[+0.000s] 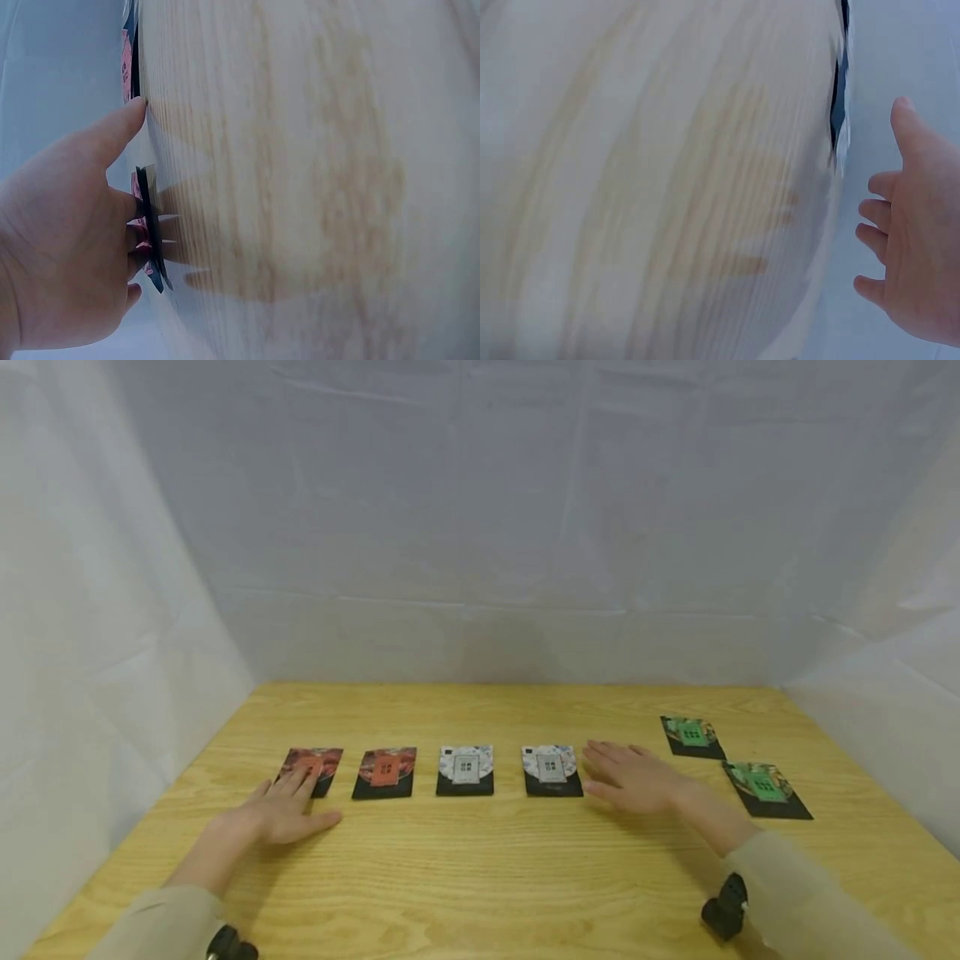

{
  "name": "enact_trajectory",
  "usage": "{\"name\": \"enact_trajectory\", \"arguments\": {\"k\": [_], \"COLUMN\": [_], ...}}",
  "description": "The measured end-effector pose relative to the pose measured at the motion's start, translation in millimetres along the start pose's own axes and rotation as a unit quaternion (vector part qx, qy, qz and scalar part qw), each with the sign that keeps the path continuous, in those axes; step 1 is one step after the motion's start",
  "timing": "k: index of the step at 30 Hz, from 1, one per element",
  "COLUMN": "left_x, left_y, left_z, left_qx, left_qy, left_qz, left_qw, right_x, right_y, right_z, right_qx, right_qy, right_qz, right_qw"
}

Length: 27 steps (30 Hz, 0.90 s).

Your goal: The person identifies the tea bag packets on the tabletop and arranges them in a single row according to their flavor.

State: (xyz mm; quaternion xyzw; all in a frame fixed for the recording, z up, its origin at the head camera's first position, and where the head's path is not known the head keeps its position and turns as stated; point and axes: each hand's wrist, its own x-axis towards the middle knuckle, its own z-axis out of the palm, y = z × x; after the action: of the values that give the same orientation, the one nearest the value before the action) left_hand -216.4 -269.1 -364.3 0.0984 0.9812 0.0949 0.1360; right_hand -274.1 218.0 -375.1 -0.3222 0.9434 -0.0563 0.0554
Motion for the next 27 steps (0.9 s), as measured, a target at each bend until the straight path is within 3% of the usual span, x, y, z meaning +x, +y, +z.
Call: {"name": "enact_trajectory", "arguments": {"k": [13, 27], "left_x": [0.9, 1.9], "left_y": [-0.5, -1.0], "left_z": [0.4, 0.7], "left_qx": [-0.005, 0.001], "left_qy": [-0.006, -0.007], "left_qz": [-0.001, -0.005], "left_qw": [1.0000, 1.0000], "right_x": [-42, -52], "right_y": [51, 88], "right_z": [-10, -15], "right_qx": [0.028, 0.044], "right_qy": [0.037, 0.047], "right_qz": [0.084, 0.136], "right_qw": [0.995, 0.989]}}
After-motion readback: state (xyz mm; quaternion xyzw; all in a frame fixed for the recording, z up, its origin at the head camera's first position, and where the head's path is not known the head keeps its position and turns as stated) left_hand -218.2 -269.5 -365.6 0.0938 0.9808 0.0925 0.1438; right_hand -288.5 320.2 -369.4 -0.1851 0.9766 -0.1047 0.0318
